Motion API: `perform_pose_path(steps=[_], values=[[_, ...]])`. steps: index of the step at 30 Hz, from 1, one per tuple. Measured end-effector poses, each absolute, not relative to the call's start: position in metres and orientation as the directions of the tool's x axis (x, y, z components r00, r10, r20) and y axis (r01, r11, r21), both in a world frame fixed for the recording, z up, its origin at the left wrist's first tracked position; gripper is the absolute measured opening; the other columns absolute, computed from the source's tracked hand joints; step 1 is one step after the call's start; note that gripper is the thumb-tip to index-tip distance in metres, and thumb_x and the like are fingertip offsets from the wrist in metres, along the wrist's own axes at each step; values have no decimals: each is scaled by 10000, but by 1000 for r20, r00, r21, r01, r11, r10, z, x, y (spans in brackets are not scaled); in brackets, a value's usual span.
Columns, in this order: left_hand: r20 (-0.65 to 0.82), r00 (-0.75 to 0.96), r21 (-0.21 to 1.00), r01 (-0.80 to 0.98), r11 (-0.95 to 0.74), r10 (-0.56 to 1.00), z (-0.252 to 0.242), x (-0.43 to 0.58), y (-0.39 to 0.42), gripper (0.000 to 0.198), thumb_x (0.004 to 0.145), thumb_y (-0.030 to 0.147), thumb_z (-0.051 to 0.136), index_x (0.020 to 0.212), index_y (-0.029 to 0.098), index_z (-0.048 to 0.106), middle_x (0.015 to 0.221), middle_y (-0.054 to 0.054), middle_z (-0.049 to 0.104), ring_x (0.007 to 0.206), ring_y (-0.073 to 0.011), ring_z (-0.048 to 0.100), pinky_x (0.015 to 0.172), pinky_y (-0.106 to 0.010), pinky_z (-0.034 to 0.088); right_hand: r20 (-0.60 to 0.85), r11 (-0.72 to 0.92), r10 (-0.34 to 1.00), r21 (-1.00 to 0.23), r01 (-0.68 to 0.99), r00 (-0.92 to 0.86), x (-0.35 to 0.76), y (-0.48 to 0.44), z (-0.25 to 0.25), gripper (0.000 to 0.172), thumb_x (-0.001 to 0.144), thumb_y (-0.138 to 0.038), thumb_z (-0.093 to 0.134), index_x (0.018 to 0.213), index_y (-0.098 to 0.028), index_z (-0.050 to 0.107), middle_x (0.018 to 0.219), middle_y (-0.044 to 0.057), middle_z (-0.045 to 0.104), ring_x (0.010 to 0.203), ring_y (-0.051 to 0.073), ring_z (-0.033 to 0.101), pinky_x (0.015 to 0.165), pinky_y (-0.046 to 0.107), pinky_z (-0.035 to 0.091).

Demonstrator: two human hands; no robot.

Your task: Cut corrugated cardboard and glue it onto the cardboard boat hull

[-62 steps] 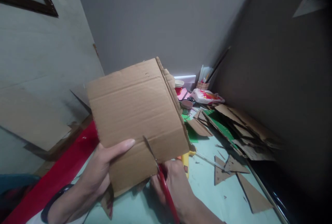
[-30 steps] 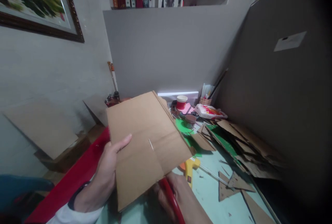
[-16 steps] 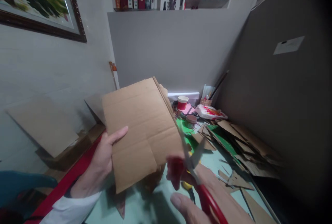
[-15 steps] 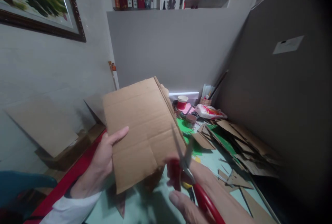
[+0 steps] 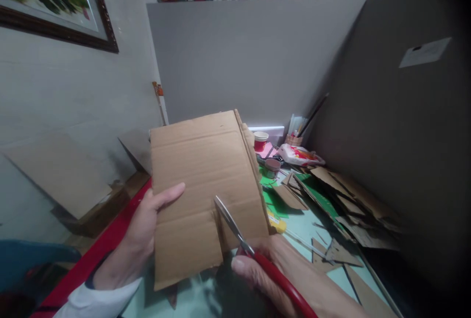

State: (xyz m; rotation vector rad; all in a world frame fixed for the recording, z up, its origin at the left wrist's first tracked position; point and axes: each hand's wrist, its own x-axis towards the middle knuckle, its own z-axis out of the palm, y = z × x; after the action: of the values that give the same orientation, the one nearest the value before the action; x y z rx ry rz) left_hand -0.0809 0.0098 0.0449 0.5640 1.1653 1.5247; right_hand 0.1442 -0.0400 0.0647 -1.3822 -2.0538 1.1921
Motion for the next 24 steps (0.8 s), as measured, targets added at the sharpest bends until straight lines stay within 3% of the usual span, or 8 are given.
perform_pose_path(steps=[4,9,17,24], values=[[-140,-317,919,-394,4,938,44,-80,11,282,669,134,768,945,145,711,799,-61,782,590,-237,724,528,-326,615,-170,120,873,-833,540,-457,143,-37,66,377,922,-505,490,684,-214,484,609,-31,462,531,119,453,479,245,326],[-1,-351,953,-285,-106,936,40,-79,9,369,657,170,791,1016,160,707,905,-74,788,736,-278,748,616,-344,633,-146,159,861,-832,531,-487,141,-31,62,390,943,-493,477,682,-204,476,632,-38,444,553,106,431,497,233,314],[49,-375,962,-232,-146,926,41,-76,3,354,658,175,807,997,127,719,901,-79,793,762,-290,745,619,-308,622,-215,145,777,-854,499,-592,148,-17,46,565,918,-665,410,628,-186,487,497,-41,497,451,86,465,424,214,266],[-65,-315,955,-295,-33,947,40,-83,8,355,672,168,779,1020,144,711,889,-103,788,678,-287,744,578,-368,625,-168,214,765,-845,491,-622,149,-19,51,515,948,-597,409,624,-203,479,523,-43,476,469,94,439,463,239,285]])
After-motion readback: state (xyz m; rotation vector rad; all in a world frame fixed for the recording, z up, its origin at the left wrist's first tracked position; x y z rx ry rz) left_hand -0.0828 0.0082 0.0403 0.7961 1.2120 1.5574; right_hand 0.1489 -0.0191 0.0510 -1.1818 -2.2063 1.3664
